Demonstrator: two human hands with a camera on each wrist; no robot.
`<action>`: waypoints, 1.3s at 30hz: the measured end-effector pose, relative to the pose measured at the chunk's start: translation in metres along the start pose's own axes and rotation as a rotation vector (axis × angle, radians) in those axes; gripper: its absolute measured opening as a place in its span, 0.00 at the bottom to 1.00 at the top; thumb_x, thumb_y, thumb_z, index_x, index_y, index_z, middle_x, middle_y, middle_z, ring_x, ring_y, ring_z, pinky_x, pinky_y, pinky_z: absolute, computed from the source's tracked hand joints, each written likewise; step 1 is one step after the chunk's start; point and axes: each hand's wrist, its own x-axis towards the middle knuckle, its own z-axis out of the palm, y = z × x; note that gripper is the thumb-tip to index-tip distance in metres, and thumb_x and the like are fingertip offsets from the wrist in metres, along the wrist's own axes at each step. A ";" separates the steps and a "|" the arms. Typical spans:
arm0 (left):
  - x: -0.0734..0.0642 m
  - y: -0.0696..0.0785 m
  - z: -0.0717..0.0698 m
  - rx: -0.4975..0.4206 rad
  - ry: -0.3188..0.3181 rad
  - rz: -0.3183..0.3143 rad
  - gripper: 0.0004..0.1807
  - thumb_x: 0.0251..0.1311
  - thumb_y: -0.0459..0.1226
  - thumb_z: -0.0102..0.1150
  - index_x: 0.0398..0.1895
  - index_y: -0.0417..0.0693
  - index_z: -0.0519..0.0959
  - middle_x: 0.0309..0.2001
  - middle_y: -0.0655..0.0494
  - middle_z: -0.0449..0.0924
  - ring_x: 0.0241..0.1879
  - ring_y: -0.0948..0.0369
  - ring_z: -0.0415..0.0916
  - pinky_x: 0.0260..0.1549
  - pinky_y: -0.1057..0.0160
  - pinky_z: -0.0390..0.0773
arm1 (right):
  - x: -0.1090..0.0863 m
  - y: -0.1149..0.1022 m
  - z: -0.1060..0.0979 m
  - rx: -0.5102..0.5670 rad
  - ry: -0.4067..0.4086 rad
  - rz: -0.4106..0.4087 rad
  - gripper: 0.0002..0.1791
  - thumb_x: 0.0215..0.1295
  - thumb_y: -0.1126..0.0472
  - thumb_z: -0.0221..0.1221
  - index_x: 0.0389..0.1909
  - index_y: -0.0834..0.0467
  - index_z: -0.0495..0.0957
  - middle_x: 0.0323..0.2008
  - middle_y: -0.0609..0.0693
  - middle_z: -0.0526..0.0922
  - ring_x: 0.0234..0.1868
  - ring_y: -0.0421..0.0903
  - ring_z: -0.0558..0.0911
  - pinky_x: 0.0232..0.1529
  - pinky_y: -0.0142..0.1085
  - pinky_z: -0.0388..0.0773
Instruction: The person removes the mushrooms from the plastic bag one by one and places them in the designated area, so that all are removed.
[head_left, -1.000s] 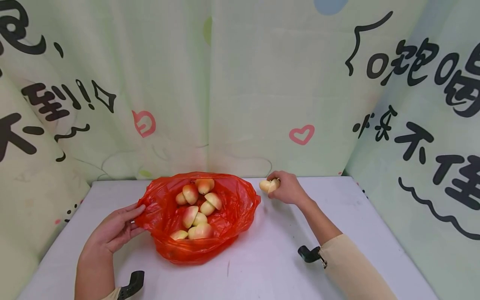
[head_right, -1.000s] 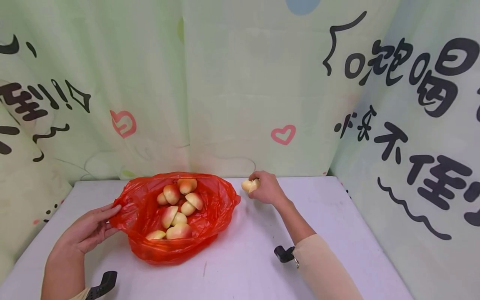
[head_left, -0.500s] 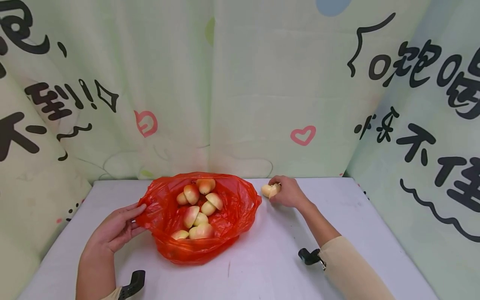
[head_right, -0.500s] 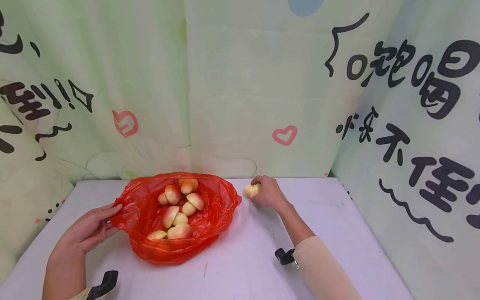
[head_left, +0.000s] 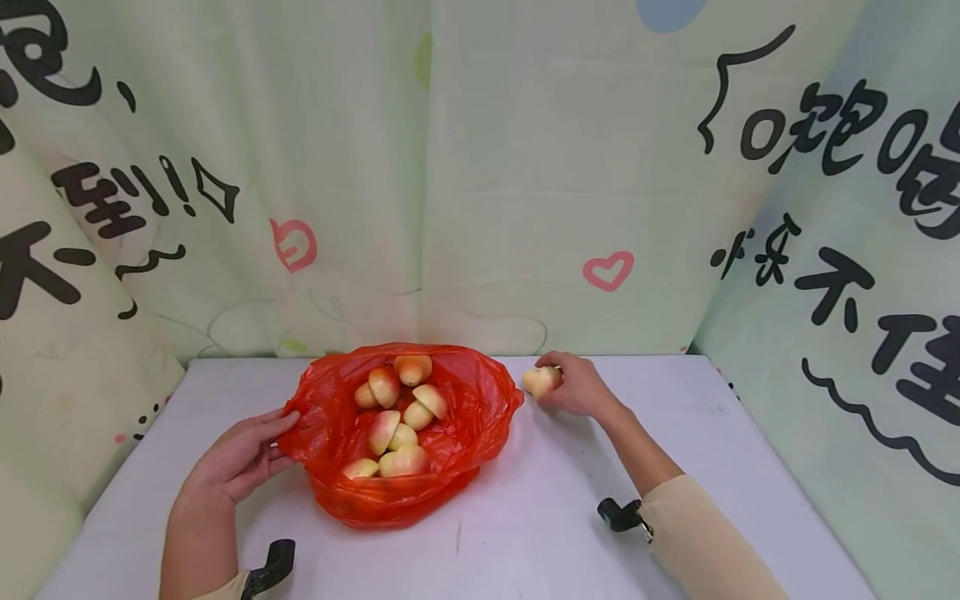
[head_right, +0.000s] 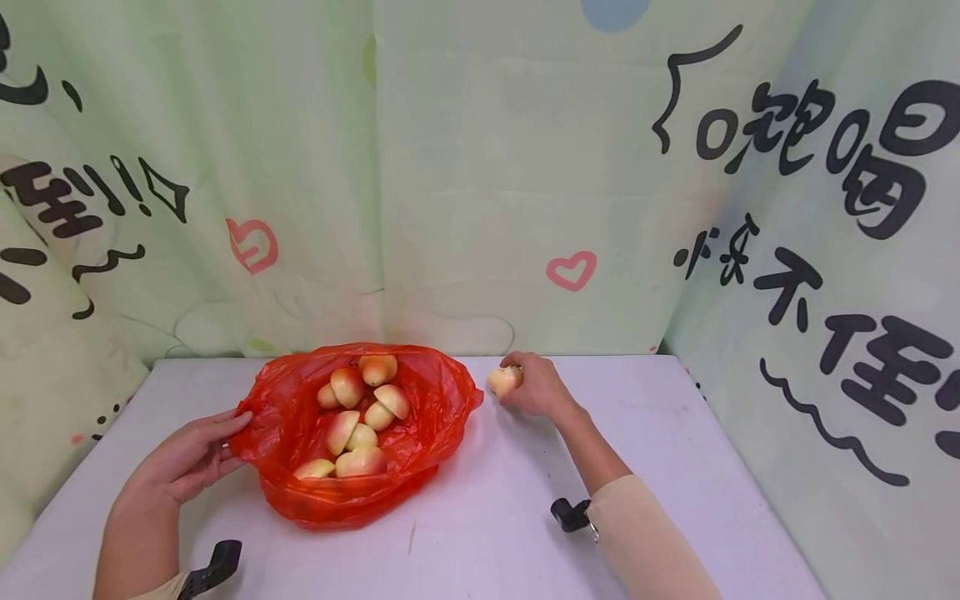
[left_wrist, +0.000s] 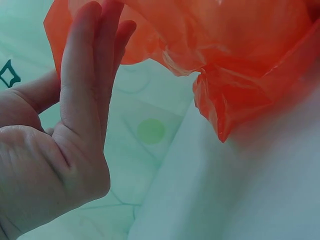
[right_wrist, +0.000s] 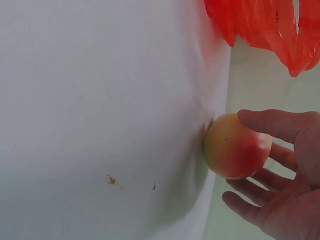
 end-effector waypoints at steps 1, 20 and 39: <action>0.000 0.000 0.000 0.003 -0.001 -0.001 0.31 0.73 0.45 0.62 0.76 0.53 0.65 0.48 0.64 0.87 0.48 0.62 0.86 0.54 0.60 0.86 | -0.001 0.000 0.000 -0.001 0.001 -0.002 0.33 0.55 0.62 0.75 0.64 0.61 0.77 0.58 0.61 0.81 0.58 0.61 0.79 0.53 0.51 0.86; 0.005 -0.010 -0.001 0.021 0.003 -0.002 0.39 0.74 0.44 0.60 0.82 0.47 0.56 0.47 0.63 0.87 0.48 0.61 0.87 0.54 0.59 0.86 | -0.021 -0.032 -0.020 0.036 0.144 -0.137 0.33 0.60 0.61 0.73 0.67 0.55 0.75 0.68 0.58 0.73 0.69 0.61 0.73 0.60 0.58 0.83; 0.004 -0.013 0.005 0.059 0.022 -0.020 0.43 0.75 0.46 0.60 0.84 0.46 0.51 0.47 0.64 0.86 0.47 0.60 0.87 0.53 0.55 0.87 | -0.039 -0.095 -0.010 0.236 0.157 -0.509 0.19 0.64 0.67 0.70 0.56 0.58 0.82 0.53 0.55 0.84 0.56 0.56 0.84 0.58 0.52 0.86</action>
